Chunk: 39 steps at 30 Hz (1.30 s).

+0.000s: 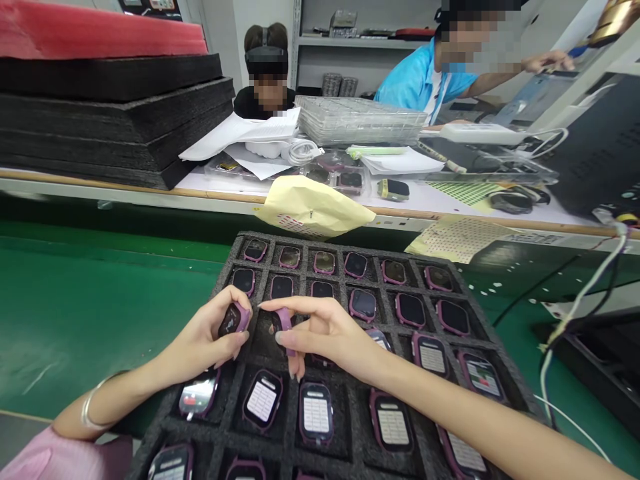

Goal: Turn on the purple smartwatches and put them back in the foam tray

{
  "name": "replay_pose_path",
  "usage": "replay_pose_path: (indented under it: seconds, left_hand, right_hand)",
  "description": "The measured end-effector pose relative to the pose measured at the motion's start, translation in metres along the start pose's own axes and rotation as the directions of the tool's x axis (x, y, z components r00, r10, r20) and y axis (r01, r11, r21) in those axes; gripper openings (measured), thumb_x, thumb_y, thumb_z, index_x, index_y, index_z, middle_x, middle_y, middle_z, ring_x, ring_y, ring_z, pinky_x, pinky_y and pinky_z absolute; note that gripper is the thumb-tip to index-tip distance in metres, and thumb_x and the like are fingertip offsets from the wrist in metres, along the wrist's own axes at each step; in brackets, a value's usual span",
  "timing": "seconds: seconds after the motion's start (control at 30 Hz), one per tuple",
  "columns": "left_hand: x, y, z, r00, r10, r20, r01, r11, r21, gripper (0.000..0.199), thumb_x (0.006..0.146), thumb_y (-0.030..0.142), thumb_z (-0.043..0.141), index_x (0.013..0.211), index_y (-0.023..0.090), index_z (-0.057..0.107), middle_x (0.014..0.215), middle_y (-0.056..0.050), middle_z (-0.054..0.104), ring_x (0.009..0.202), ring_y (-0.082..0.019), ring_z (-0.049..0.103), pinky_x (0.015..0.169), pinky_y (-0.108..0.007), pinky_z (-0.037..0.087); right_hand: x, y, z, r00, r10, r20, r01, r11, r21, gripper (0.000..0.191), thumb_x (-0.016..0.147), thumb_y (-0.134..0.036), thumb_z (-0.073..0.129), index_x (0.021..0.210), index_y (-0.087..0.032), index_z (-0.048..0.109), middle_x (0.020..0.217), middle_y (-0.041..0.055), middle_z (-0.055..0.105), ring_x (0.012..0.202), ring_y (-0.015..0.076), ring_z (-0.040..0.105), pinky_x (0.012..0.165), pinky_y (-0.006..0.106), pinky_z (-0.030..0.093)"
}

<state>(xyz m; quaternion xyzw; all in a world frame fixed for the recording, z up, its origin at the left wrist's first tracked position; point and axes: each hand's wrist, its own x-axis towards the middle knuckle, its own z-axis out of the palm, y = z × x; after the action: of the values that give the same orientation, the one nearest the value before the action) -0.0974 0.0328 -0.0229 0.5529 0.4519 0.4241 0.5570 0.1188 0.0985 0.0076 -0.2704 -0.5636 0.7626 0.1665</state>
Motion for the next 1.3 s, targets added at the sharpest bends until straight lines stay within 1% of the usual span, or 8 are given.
replay_pose_path:
  seconds: [0.1, 0.27, 0.4, 0.53, 0.77, 1.07, 1.23, 1.3]
  left_hand:
    - [0.0009, -0.0004, 0.0002, 1.0, 0.022, -0.007, -0.021, 1.0, 0.006, 0.019, 0.077, 0.007, 0.053, 0.088, 0.02, 0.045, 0.076, 0.004, 0.044, 0.053, -0.007, 0.041, 0.05, -0.019, 0.035]
    - [0.0012, -0.0026, 0.0001, 1.0, 0.012, -0.018, -0.012, 0.999, -0.049, 0.019, 0.078, 0.009, 0.054, 0.091, 0.02, 0.045, 0.074, 0.005, 0.044, 0.049, -0.005, 0.038, 0.046, -0.019, 0.031]
    - [0.0009, -0.0019, 0.0003, 0.999, 0.024, -0.023, -0.024, 1.0, -0.019, 0.019, 0.077, 0.007, 0.053, 0.088, 0.021, 0.045, 0.076, 0.005, 0.043, 0.05, -0.005, 0.038, 0.047, -0.019, 0.033]
    - [0.001, -0.001, 0.0008, 0.999, 0.019, -0.03, -0.021, 0.999, -0.047, 0.019, 0.078, 0.007, 0.052, 0.089, 0.021, 0.044, 0.073, 0.006, 0.042, 0.046, -0.004, 0.036, 0.044, -0.019, 0.029]
    - [0.0002, -0.0023, 0.0004, 0.999, 0.025, -0.032, -0.027, 0.997, -0.065, 0.018, 0.08, 0.008, 0.052, 0.09, 0.021, 0.043, 0.072, 0.006, 0.042, 0.044, -0.004, 0.036, 0.042, -0.018, 0.028]
    - [0.0002, -0.0013, 0.0014, 0.999, 0.033, -0.021, -0.035, 0.993, -0.11, 0.019, 0.082, 0.009, 0.052, 0.092, 0.021, 0.042, 0.072, 0.007, 0.042, 0.042, -0.002, 0.036, 0.038, -0.016, 0.027]
    - [0.0004, -0.0001, 0.0013, 0.997, 0.067, -0.036, -0.071, 0.991, -0.117, 0.018, 0.082, 0.007, 0.051, 0.089, 0.021, 0.041, 0.072, 0.007, 0.041, 0.041, -0.002, 0.034, 0.037, -0.015, 0.026]
    - [-0.0007, 0.0012, 0.0013, 0.995, 0.085, -0.054, -0.092, 0.986, -0.136, 0.018, 0.083, 0.009, 0.052, 0.09, 0.022, 0.041, 0.075, 0.006, 0.041, 0.043, -0.002, 0.037, 0.036, -0.015, 0.026]
  right_hand:
    - [0.0, 0.0, -0.0004, 1.0, 0.013, -0.001, -0.013, 0.999, -0.03, 0.041, 0.087, -0.026, 0.068, 0.124, -0.011, 0.059, 0.06, 0.0021, 0.069, 0.048, 0.0121, 0.062, 0.051, 0.022, 0.05]
    - [-0.0004, -0.0021, -0.0003, 1.0, -0.003, 0.005, 0.003, 1.0, 0.004, 0.047, 0.085, -0.026, 0.07, 0.128, -0.011, 0.056, 0.061, 0.0021, 0.069, 0.05, 0.0123, 0.063, 0.053, 0.022, 0.05]
    - [-0.0001, -0.003, -0.0004, 1.0, -0.005, -0.018, 0.005, 1.0, -0.015, 0.044, 0.086, -0.025, 0.069, 0.127, -0.012, 0.059, 0.059, 0.0025, 0.069, 0.048, 0.0115, 0.061, 0.051, 0.02, 0.049]
    - [0.0001, -0.0037, -0.001, 1.0, 0.005, 0.01, -0.005, 1.0, 0.009, 0.05, 0.084, -0.029, 0.072, 0.129, -0.012, 0.057, 0.061, 0.002, 0.068, 0.049, 0.0128, 0.062, 0.051, 0.022, 0.05]
    - [-0.003, -0.0071, 0.0052, 0.997, 0.007, -0.079, -0.005, 1.0, 0.019, 0.054, 0.083, -0.029, 0.072, 0.131, -0.012, 0.057, 0.057, 0.0004, 0.065, 0.046, 0.0133, 0.06, 0.047, 0.023, 0.048]
    - [-0.0028, -0.0077, 0.0039, 0.998, 0.022, -0.063, -0.02, 0.999, 0.033, 0.056, 0.084, -0.027, 0.07, 0.135, -0.01, 0.052, 0.059, 0.0019, 0.067, 0.048, 0.0128, 0.061, 0.049, 0.022, 0.05]
    - [-0.0032, -0.0078, 0.0056, 0.995, -0.01, -0.095, 0.014, 0.999, 0.037, 0.051, 0.084, -0.025, 0.07, 0.132, -0.012, 0.056, 0.058, 0.001, 0.066, 0.049, 0.013, 0.061, 0.05, 0.022, 0.051]
    - [-0.0051, -0.0092, 0.0056, 0.995, -0.045, -0.091, 0.051, 0.996, 0.072, 0.048, 0.082, -0.027, 0.074, 0.126, -0.014, 0.06, 0.065, 0.002, 0.066, 0.049, 0.013, 0.062, 0.048, 0.022, 0.051]
